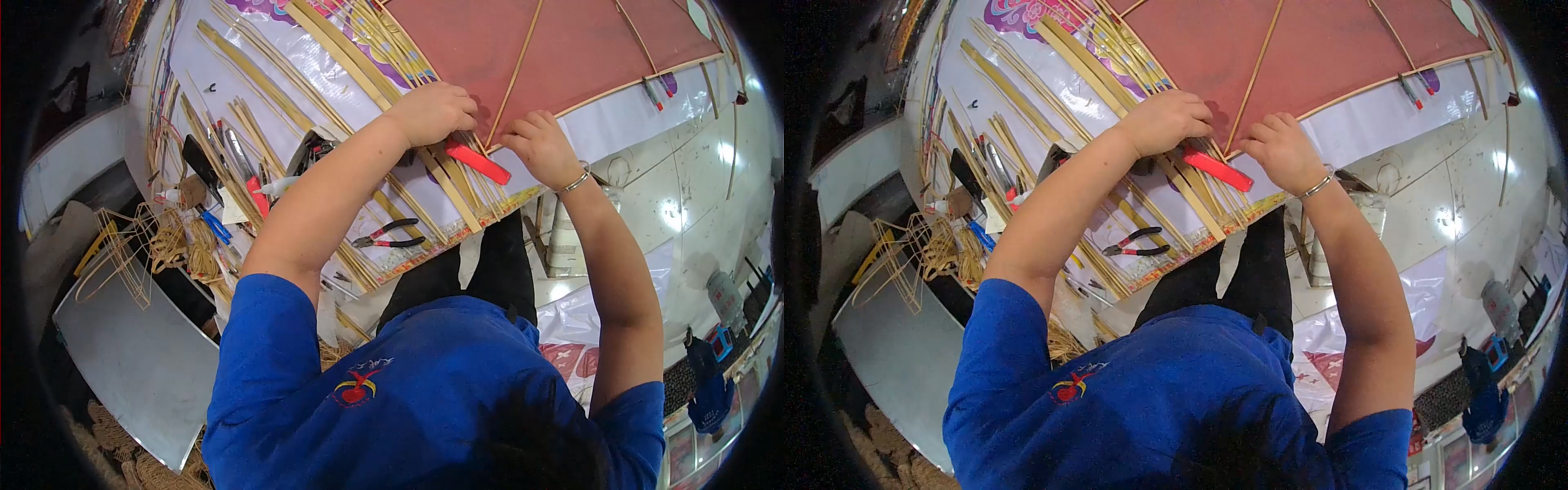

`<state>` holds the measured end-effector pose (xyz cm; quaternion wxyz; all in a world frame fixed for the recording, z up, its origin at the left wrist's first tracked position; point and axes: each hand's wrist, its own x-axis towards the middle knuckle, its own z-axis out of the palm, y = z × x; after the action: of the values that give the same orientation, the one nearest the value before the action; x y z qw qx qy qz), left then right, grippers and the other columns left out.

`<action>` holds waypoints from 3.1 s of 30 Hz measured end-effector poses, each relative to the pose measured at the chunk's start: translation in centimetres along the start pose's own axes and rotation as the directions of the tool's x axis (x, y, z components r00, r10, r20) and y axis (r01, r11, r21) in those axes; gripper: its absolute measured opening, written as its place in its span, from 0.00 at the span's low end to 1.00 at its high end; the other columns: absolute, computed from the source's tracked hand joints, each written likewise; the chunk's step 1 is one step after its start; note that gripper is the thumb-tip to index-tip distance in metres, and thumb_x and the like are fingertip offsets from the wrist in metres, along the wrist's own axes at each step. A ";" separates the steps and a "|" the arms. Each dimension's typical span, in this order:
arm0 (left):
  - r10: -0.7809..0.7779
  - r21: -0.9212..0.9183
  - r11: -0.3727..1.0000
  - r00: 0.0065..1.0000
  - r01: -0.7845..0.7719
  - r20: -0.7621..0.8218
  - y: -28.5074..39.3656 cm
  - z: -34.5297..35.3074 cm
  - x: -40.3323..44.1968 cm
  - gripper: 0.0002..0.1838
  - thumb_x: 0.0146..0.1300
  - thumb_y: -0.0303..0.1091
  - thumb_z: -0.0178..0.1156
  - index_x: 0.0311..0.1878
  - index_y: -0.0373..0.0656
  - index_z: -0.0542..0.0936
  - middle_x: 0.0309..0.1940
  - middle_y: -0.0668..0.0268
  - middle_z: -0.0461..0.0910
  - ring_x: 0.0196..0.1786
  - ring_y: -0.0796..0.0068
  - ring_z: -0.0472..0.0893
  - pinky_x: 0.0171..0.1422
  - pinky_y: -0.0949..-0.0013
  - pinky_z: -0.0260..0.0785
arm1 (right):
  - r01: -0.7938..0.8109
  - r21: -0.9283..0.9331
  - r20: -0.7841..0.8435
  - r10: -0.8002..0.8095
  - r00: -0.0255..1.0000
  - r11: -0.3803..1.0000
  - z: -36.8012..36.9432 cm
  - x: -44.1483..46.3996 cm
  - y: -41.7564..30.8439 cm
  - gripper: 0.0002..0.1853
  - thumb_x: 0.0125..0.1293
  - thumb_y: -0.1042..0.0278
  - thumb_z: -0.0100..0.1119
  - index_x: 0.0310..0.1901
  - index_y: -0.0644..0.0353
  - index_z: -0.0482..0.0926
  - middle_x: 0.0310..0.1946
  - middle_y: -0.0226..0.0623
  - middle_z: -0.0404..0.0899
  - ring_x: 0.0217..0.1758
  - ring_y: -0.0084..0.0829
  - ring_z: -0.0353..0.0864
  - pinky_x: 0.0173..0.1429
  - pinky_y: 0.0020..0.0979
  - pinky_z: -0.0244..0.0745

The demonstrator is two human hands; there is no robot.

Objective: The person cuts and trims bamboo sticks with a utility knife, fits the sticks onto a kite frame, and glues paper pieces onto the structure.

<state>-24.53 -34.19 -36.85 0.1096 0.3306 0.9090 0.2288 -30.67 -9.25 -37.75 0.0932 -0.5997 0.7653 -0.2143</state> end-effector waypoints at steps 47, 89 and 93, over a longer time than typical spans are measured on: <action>0.158 -0.002 0.987 0.983 -0.158 0.093 -1.6 -0.5 0.6 0.13 0.53 0.32 0.54 0.41 0.49 0.83 0.41 0.70 0.79 0.49 0.67 0.78 0.51 0.63 0.72 | -0.279 0.122 -0.177 0.298 0.938 0.952 -2.0 -1.4 -2.1 0.11 0.51 0.72 0.62 0.38 0.58 0.78 0.43 0.36 0.78 0.49 0.39 0.75 0.51 0.40 0.71; -0.704 -0.645 0.709 0.346 0.285 -0.620 24.6 4.7 -20.7 0.10 0.62 0.39 0.59 0.37 0.43 0.82 0.36 0.63 0.80 0.43 0.61 0.79 0.47 0.61 0.71 | 0.399 0.511 0.503 -0.641 0.580 0.762 8.5 39.6 -26.2 0.13 0.54 0.72 0.67 0.42 0.57 0.81 0.39 0.37 0.78 0.37 0.36 0.80 0.42 0.33 0.76; -0.813 -0.804 0.578 0.176 0.137 -0.555 27.9 5.6 -25.4 0.09 0.57 0.34 0.65 0.39 0.42 0.82 0.39 0.63 0.81 0.43 0.62 0.80 0.47 0.62 0.72 | 0.566 0.544 0.600 -0.759 0.253 0.619 14.8 41.9 -28.4 0.15 0.47 0.73 0.68 0.41 0.56 0.82 0.39 0.37 0.78 0.41 0.40 0.80 0.46 0.37 0.75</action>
<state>12.00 -29.94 -26.90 -0.2388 -0.2350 0.7382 0.5855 -10.86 -57.92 -33.67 0.3857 -0.8780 0.2822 -0.0263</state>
